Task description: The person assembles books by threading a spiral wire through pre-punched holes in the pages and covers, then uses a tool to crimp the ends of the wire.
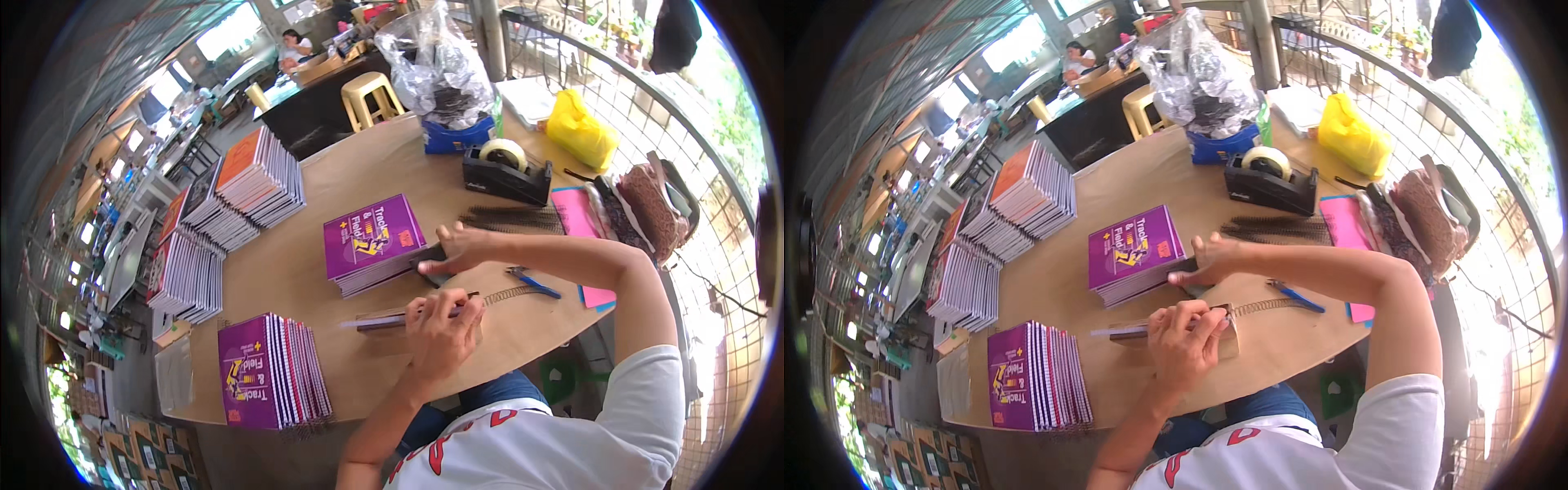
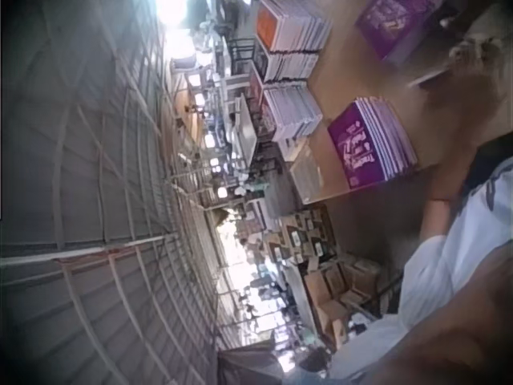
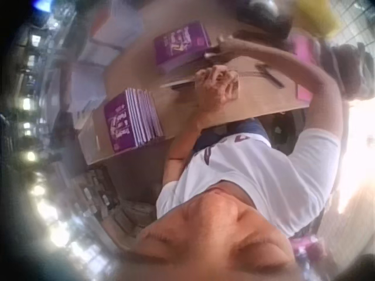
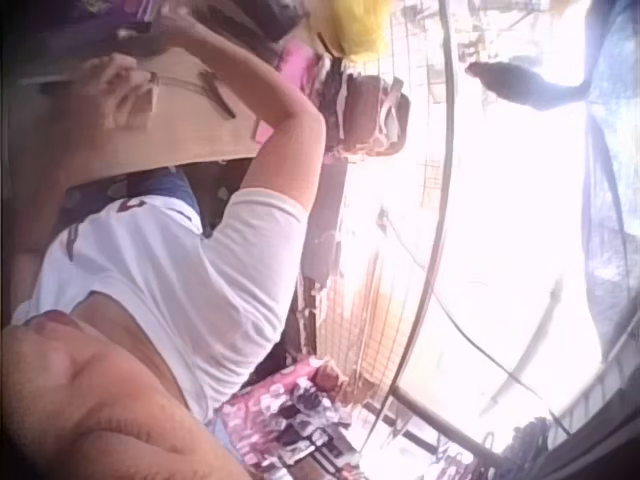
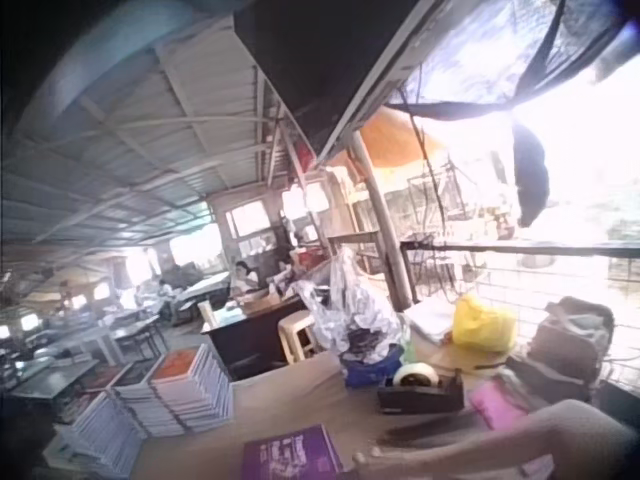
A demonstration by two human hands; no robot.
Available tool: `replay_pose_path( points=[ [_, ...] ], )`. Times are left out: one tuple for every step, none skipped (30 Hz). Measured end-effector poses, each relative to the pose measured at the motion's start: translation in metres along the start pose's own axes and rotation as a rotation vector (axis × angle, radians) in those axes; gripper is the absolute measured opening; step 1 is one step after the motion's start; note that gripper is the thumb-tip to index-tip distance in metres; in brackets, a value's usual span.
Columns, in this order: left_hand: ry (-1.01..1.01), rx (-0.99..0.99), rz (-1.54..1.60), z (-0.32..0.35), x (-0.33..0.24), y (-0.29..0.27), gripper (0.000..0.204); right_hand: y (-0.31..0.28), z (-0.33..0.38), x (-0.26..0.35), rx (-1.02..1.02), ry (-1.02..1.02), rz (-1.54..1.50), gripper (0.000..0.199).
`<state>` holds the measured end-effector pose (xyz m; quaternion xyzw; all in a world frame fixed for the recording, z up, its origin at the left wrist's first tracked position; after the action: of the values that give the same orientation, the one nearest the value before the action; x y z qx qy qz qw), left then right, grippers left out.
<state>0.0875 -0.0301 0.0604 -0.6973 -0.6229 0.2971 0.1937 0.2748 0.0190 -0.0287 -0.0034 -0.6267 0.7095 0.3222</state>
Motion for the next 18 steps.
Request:
replay_pose_path(
  points=[
    [-0.037,0.003,-0.006,-0.001,0.002,0.002,0.022,0.013,-0.002,0.014,0.026,-0.012,0.034,0.117],
    [-0.063,0.009,0.005,-0.005,0.002,0.007,0.019,0.019,-0.006,0.009,-0.002,-0.023,0.018,0.114],
    [-0.087,0.018,0.01,-0.007,0.002,0.009,0.017,0.027,-0.011,0.001,-0.032,-0.038,-0.003,0.111],
    [-0.093,0.032,0.018,-0.005,0.0,0.012,0.017,0.034,-0.014,-0.01,-0.063,-0.051,-0.026,0.109],
    [-0.107,0.044,0.019,-0.003,0.002,0.014,0.016,0.025,-0.006,-0.01,-0.069,-0.08,-0.005,0.105],
    [-0.121,0.052,0.019,-0.001,0.004,0.015,0.015,0.001,0.013,-0.005,-0.077,-0.111,0.018,0.1],
    [-0.127,0.064,0.03,-0.001,0.004,0.017,0.015,-0.014,0.028,-0.009,-0.09,-0.129,0.038,0.096],
    [-0.09,0.058,0.105,-0.003,-0.002,0.016,0.018,-0.018,0.039,-0.018,-0.136,-0.16,0.126,0.094],
    [-0.112,0.053,0.11,-0.003,-0.001,0.013,0.019,-0.016,0.05,-0.025,-0.17,-0.196,0.218,0.092],
    [-0.134,0.049,0.115,-0.006,0.001,0.008,0.019,-0.012,0.06,-0.031,-0.203,-0.232,0.309,0.09],
    [-0.142,0.043,0.134,-0.009,0.001,0.006,0.02,-0.001,0.069,-0.045,-0.181,-0.244,0.307,0.089],
    [-0.145,0.032,0.172,-0.008,0.007,0.006,0.021,0.015,0.07,-0.056,-0.162,-0.262,0.301,0.088],
    [-0.162,0.061,0.187,-0.007,0.007,0.009,0.021,0.028,0.072,-0.069,-0.143,-0.279,0.294,0.087],
    [-0.184,0.088,0.19,-0.007,0.009,0.01,0.021,0.024,0.074,-0.066,-0.17,-0.331,0.303,0.084],
    [-0.205,0.116,0.192,-0.006,0.011,0.011,0.021,0.02,0.077,-0.066,-0.179,-0.349,0.247,0.083],
    [-0.213,0.128,0.199,-0.005,0.01,0.009,0.021,0.014,0.08,-0.067,-0.188,-0.367,0.191,0.081],
    [-0.182,0.111,0.185,-0.006,0.01,0.005,0.021,0.003,0.083,-0.06,-0.199,-0.39,0.132,0.08],
    [-0.152,0.098,0.169,-0.006,0.009,0.002,0.02,-0.018,0.091,-0.049,-0.263,-0.472,-0.019,0.07]
  ],
)
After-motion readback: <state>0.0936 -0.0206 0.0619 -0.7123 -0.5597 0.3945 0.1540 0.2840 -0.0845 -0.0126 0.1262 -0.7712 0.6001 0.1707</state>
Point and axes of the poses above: each hand's wrist, its own z-axis away from the middle knuckle, its own y-axis out of the palm, x = y × z, the point moved 7 cm from there along -z, towards the middle knuckle, and after that the axes turned 6 degrees about -x, right-handed, at the moved point
